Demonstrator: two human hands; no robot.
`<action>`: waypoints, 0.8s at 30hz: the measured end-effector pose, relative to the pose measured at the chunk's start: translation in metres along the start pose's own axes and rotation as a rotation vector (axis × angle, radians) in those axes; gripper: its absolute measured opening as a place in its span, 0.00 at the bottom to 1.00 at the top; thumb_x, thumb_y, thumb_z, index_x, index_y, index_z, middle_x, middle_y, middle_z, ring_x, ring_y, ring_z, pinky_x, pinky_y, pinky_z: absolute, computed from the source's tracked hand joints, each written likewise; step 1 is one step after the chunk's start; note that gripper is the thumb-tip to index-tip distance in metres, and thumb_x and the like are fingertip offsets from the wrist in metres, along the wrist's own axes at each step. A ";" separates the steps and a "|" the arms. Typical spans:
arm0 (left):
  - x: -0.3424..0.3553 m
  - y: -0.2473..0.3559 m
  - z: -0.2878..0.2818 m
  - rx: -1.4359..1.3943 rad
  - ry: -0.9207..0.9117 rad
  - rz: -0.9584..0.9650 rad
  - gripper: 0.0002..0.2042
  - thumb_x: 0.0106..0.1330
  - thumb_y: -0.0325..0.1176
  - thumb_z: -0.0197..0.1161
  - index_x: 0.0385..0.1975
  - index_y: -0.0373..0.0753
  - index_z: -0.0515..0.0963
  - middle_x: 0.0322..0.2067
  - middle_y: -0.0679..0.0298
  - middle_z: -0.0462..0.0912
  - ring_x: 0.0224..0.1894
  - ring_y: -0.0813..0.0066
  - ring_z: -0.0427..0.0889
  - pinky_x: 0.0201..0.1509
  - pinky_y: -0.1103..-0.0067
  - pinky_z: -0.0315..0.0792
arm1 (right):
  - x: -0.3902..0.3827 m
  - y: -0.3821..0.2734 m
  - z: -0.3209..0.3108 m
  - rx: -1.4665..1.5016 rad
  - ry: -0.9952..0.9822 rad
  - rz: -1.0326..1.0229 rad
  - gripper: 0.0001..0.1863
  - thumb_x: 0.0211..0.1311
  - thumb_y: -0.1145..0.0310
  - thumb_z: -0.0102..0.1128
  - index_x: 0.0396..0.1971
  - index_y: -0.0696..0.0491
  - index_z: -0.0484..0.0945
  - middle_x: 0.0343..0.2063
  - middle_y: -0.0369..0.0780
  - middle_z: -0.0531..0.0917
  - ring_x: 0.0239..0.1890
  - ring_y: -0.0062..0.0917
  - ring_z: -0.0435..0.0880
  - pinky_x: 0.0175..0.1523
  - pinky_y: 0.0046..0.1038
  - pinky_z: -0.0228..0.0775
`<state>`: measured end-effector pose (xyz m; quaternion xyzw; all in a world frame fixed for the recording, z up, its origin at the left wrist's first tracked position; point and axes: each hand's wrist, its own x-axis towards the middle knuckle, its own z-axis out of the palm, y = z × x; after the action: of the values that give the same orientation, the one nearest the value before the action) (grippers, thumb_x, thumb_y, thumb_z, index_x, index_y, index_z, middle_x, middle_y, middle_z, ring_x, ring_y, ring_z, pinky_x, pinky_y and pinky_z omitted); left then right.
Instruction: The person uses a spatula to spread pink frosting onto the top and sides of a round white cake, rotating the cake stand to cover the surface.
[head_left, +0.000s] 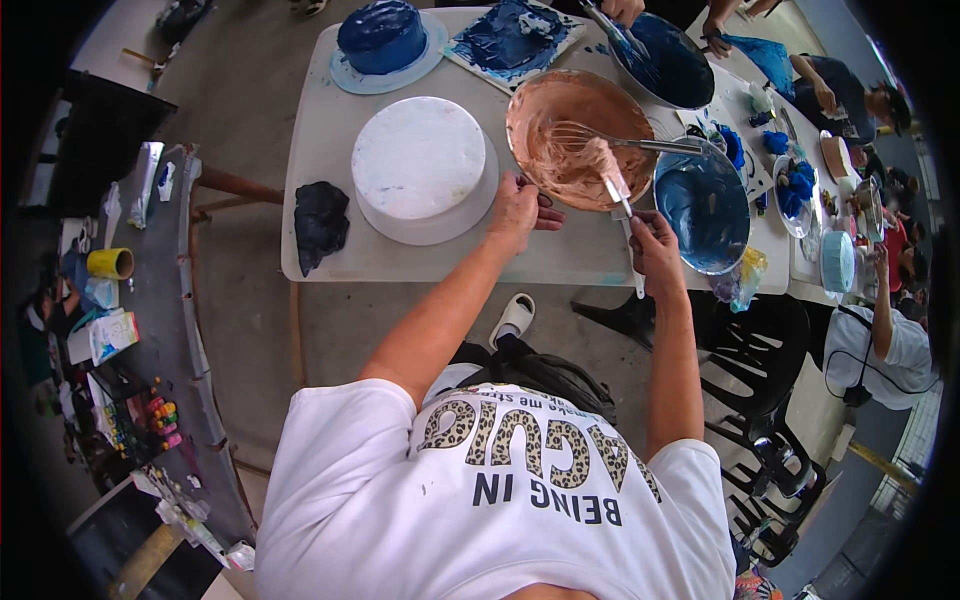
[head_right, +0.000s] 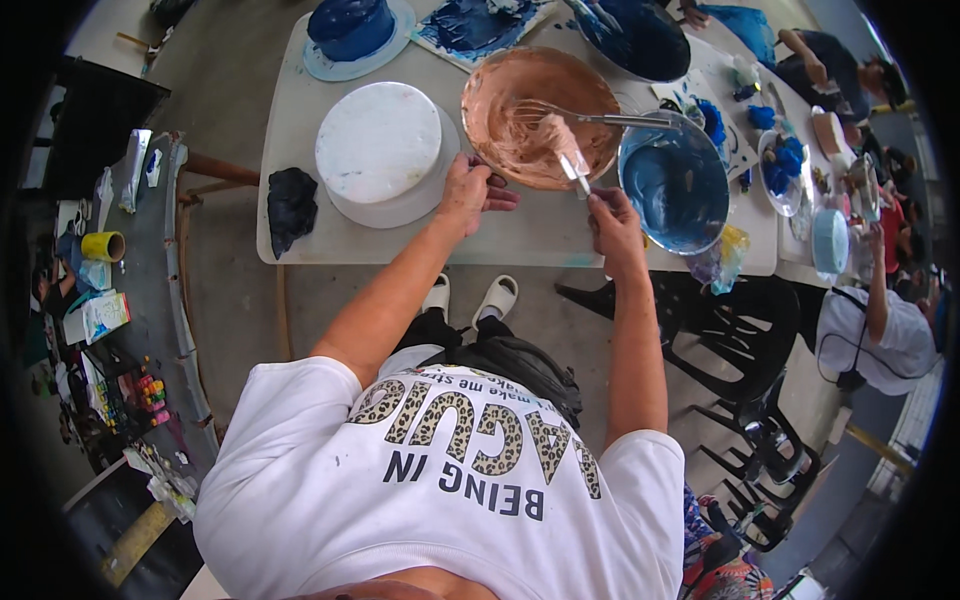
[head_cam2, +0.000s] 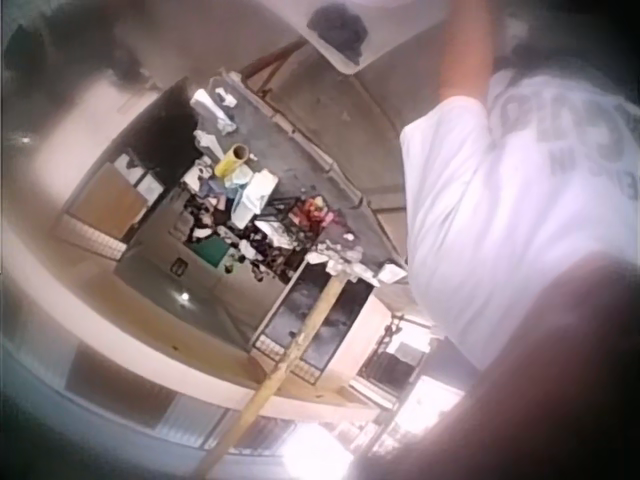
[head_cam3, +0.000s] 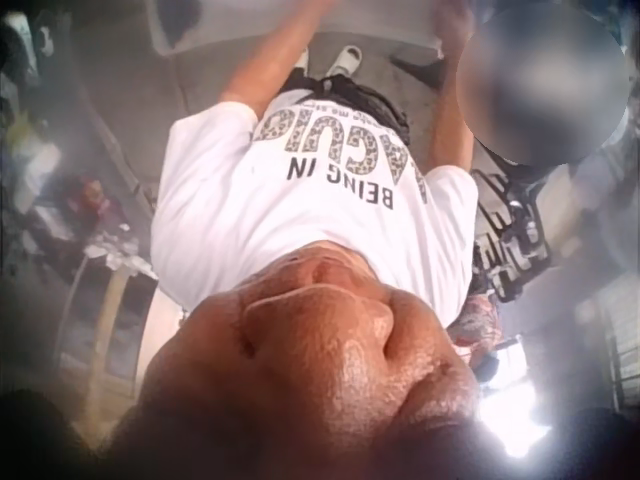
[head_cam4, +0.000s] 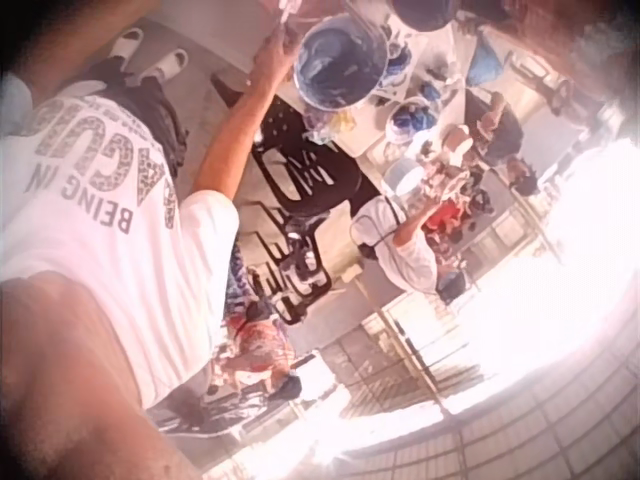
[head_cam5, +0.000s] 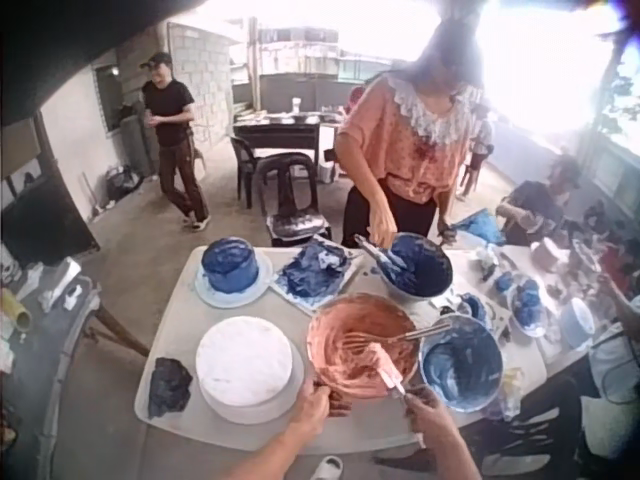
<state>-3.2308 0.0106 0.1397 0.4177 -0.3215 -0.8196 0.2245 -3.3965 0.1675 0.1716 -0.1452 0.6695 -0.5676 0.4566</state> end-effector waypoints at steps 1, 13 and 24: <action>-0.004 0.002 -0.005 0.008 -0.009 -0.024 0.15 0.61 0.28 0.46 0.46 0.32 0.56 0.34 0.49 0.69 0.25 0.53 0.81 0.25 0.67 0.80 | -0.002 -0.003 0.004 0.051 -0.026 0.009 0.07 0.63 0.66 0.56 0.38 0.50 0.74 0.17 0.28 0.67 0.13 0.08 0.57 0.15 0.14 0.43; -0.087 0.004 -0.171 0.608 0.060 0.098 0.08 0.60 0.30 0.60 0.29 0.32 0.72 0.19 0.63 0.76 0.16 0.75 0.79 0.16 0.79 0.71 | -0.002 -0.004 0.088 0.304 -0.143 0.011 0.08 0.63 0.67 0.56 0.41 0.50 0.73 0.17 0.29 0.66 0.13 0.09 0.57 0.15 0.13 0.44; -0.041 0.098 -0.217 1.300 0.432 0.970 0.17 0.56 0.31 0.61 0.47 0.36 0.74 0.49 0.54 0.74 0.52 0.58 0.73 0.54 0.67 0.66 | 0.020 0.014 0.181 -0.376 -0.076 -0.261 0.12 0.61 0.74 0.55 0.45 0.52 0.75 0.20 0.34 0.74 0.18 0.14 0.69 0.21 0.19 0.62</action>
<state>-3.0188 -0.1048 0.1351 0.4272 -0.8238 -0.1856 0.3231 -3.2626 0.0445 0.1613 -0.3343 0.7215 -0.4812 0.3689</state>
